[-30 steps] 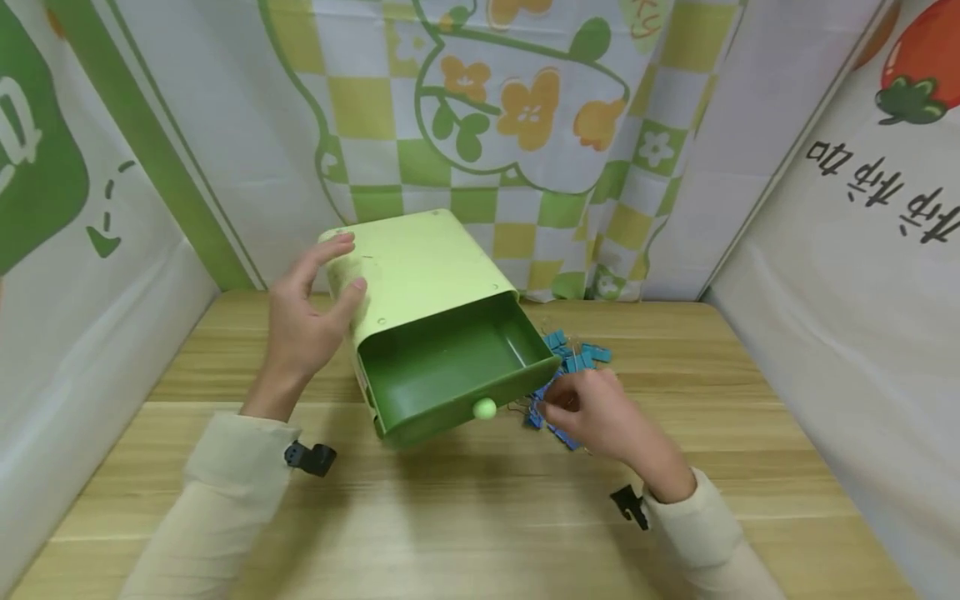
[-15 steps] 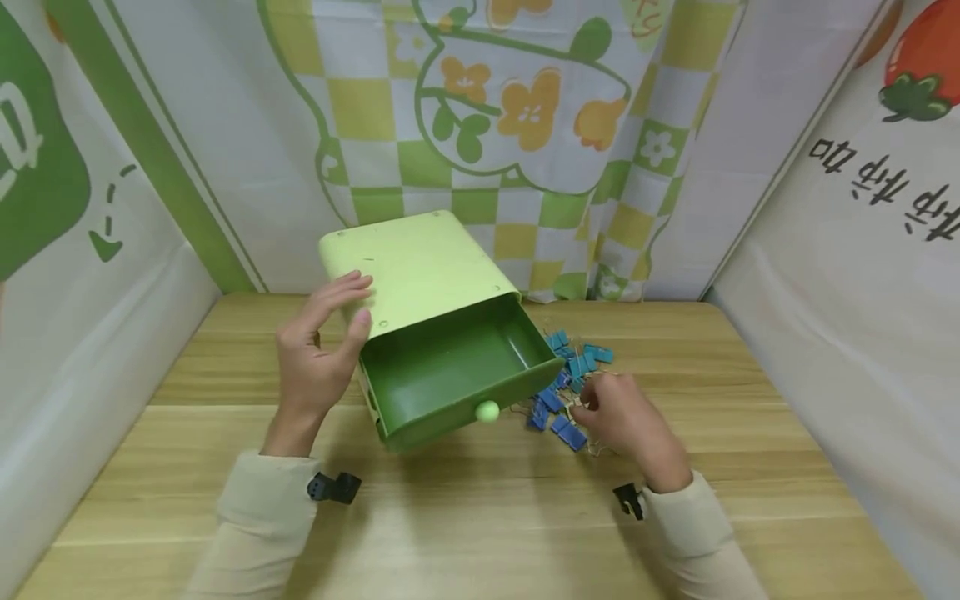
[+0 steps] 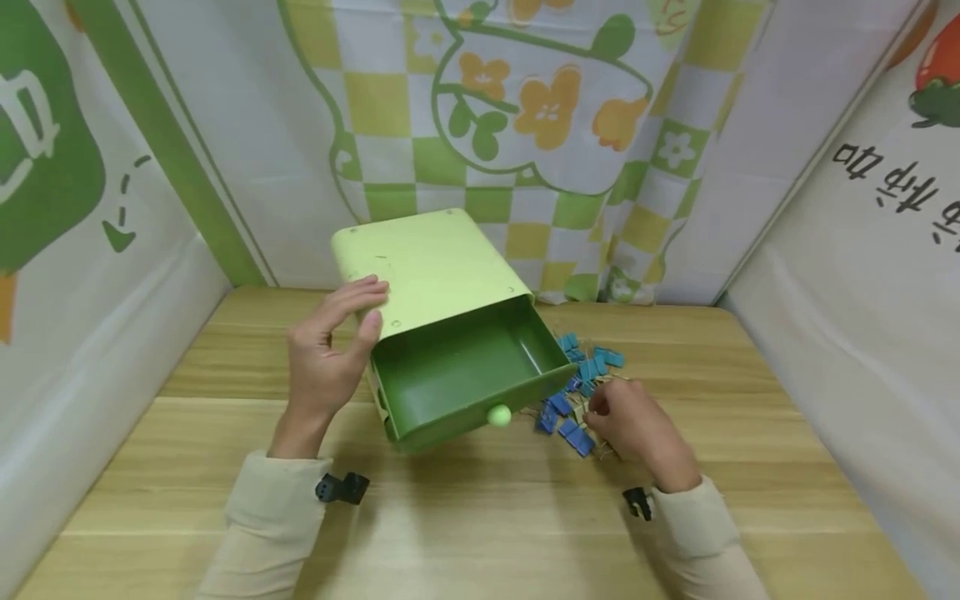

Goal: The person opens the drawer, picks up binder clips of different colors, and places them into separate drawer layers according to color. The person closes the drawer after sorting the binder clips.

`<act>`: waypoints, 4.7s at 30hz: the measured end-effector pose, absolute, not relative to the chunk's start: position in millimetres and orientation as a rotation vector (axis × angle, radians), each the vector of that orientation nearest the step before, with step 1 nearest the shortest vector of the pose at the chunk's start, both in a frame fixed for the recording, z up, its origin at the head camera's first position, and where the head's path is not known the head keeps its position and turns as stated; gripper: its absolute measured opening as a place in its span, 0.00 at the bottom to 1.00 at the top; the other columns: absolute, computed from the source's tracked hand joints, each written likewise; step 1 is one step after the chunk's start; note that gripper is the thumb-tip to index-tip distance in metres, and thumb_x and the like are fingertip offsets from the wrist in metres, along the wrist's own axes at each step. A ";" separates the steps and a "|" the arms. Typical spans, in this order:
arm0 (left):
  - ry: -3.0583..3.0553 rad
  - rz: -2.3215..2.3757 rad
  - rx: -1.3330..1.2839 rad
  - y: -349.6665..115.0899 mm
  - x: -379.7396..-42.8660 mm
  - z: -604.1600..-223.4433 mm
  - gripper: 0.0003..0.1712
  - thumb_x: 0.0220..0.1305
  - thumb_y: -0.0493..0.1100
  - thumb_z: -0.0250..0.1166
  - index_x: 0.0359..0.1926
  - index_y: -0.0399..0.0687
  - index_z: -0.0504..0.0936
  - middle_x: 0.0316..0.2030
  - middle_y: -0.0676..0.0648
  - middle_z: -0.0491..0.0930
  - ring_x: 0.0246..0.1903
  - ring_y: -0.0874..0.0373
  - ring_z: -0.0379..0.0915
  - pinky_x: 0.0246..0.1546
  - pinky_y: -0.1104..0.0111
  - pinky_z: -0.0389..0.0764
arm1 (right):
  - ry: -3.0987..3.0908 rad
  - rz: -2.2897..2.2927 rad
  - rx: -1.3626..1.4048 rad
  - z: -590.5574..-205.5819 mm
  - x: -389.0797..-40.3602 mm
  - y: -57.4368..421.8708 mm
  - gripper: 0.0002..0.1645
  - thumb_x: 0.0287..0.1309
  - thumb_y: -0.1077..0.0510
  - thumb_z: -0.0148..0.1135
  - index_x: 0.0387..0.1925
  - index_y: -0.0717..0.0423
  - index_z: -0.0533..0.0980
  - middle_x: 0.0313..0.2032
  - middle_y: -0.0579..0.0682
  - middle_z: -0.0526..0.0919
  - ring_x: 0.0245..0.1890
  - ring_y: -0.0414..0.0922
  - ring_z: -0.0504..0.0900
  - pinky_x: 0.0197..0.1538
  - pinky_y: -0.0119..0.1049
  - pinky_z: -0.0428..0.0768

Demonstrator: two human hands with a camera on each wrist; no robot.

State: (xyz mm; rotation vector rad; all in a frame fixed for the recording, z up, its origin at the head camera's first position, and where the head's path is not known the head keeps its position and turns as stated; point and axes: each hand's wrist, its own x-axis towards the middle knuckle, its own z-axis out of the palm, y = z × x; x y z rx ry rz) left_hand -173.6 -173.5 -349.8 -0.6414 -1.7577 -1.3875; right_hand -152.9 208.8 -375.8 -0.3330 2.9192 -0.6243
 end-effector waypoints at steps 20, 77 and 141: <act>-1.777 -1.329 -0.677 -177.4 -173.6 -350.8 0.15 0.66 0.35 0.63 0.50 0.38 0.89 0.55 0.37 0.89 0.65 0.53 0.81 0.74 0.62 0.77 | 2.437 -1.161 -0.470 -386.7 -168.4 229.1 0.10 0.73 0.67 0.59 0.42 0.69 0.85 0.34 0.57 0.89 0.34 0.51 0.90 0.38 0.41 0.93; -1.801 -1.346 -0.643 -182.5 -172.7 -353.5 0.16 0.67 0.39 0.63 0.51 0.40 0.89 0.55 0.39 0.89 0.65 0.49 0.80 0.75 0.61 0.76 | 2.165 -1.890 -0.223 -241.5 -184.6 197.5 0.05 0.70 0.61 0.67 0.40 0.56 0.88 0.36 0.49 0.93 0.37 0.41 0.93 0.49 0.33 0.92; -1.817 -1.347 -0.646 -179.1 -173.5 -354.3 0.16 0.67 0.40 0.63 0.51 0.40 0.89 0.55 0.40 0.89 0.65 0.47 0.80 0.76 0.60 0.75 | 2.961 -1.254 -0.496 -222.9 -142.8 138.3 0.09 0.69 0.54 0.69 0.43 0.54 0.88 0.36 0.52 0.94 0.36 0.42 0.93 0.36 0.28 0.87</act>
